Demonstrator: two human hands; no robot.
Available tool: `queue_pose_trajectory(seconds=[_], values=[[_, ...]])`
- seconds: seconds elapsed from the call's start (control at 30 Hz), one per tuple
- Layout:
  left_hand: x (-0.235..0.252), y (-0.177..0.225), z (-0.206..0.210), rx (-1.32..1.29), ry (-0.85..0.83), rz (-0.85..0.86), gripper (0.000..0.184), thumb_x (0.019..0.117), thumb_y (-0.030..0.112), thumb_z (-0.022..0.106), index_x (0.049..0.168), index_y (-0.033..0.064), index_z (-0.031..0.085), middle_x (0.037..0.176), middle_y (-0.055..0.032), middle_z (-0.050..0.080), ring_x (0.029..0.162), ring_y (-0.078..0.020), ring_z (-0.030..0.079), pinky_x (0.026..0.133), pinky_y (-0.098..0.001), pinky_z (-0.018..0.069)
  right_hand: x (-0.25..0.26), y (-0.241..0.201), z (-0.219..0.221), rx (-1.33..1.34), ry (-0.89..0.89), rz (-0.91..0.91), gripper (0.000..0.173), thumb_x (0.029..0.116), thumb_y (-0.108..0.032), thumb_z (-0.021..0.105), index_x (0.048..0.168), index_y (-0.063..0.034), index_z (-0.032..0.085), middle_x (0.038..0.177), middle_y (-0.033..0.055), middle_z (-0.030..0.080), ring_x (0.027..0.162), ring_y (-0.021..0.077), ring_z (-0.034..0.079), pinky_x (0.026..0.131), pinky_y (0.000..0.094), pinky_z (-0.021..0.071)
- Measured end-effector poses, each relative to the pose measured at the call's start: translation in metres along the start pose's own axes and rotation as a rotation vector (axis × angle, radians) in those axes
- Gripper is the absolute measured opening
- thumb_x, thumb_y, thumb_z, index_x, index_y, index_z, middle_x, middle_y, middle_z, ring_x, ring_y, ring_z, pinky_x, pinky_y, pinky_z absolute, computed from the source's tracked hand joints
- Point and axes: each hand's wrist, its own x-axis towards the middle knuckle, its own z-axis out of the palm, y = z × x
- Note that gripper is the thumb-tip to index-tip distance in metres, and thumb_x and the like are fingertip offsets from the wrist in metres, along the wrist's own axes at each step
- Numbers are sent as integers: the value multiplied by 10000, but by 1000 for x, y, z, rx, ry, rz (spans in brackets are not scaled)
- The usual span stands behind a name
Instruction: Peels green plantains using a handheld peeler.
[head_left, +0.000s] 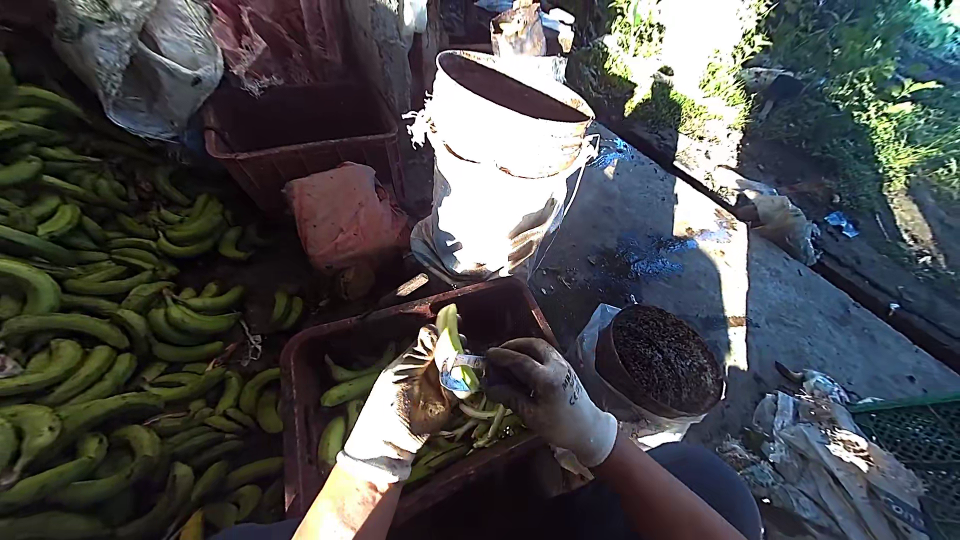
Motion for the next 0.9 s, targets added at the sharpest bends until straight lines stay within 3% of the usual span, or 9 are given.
queue_pose_trajectory(seconds=[0.07, 0.17, 0.23, 0.37, 0.47, 0.57, 0.7, 0.8, 0.9], values=[[-8, -2, 3, 237, -81, -10, 274, 1084, 199, 431, 1218, 82, 640, 1056, -66, 696, 965, -132, 677, 864, -308, 582, 8, 2, -3, 48, 25, 85, 388, 975, -394, 691, 1283, -160, 722, 1207, 73, 695, 1124, 182, 652, 976, 399, 556], [-9, 0, 5, 348, -164, -78, 377, 1040, 274, 559, 1367, 88, 585, 1072, -90, 697, 919, -150, 689, 809, -326, 602, 21, 19, -15, 28, -6, 420, 401, 1028, -474, 565, 1254, -190, 735, 1197, 24, 711, 1113, 135, 663, 971, 396, 557], [-7, 4, 8, 332, -172, -66, 387, 1036, 243, 545, 1378, 69, 585, 1060, -110, 700, 865, -147, 688, 758, -300, 601, 23, 32, -24, 17, 3, 539, 429, 1029, -506, 534, 1251, -199, 735, 1214, 11, 711, 1142, 125, 653, 1001, 399, 538], [0, 12, 7, 196, 22, 46, 366, 1088, 159, 331, 1320, 8, 570, 1137, -179, 683, 1001, -244, 690, 872, -402, 589, 14, 18, -37, 43, 30, 291, 422, 1016, -452, 606, 1299, -157, 707, 1223, 44, 684, 1128, 131, 646, 971, 357, 560], [5, 17, 2, 113, 100, 71, 362, 1094, 156, 320, 1323, 6, 557, 1149, -206, 675, 990, -287, 701, 845, -429, 603, 2, 4, -34, 13, -62, 56, 402, 982, -427, 675, 1310, -199, 709, 1241, 52, 685, 1162, 175, 633, 1014, 415, 533], [0, 17, 3, 273, -5, 68, 370, 1068, 133, 358, 1360, 7, 548, 1131, -173, 684, 972, -236, 699, 849, -374, 599, 0, -1, -24, -65, -92, -34, 380, 974, -448, 684, 1306, -263, 703, 1235, 25, 689, 1164, 180, 631, 1005, 434, 523], [-8, 11, 16, 511, -54, 28, 342, 1036, 130, 459, 1328, 65, 624, 1036, -57, 712, 875, -102, 686, 785, -262, 591, 14, 14, -8, -83, 121, 175, 362, 990, -397, 658, 1279, -188, 725, 1174, 86, 699, 1085, 215, 663, 945, 438, 563], [-5, 10, 15, 462, -73, 5, 386, 1042, 115, 416, 1387, 27, 565, 1110, -129, 695, 947, -172, 690, 834, -323, 592, 22, 34, -16, -90, 182, 429, 417, 1012, -405, 609, 1348, -169, 684, 1217, 116, 670, 1121, 223, 640, 970, 423, 546], [-3, 19, 14, 472, -11, 70, 378, 1050, 97, 423, 1397, 18, 548, 1135, -156, 693, 977, -209, 696, 858, -357, 597, 24, 31, -28, -20, 221, 463, 420, 1024, -413, 585, 1321, -135, 689, 1225, 102, 670, 1124, 182, 636, 969, 373, 543]])
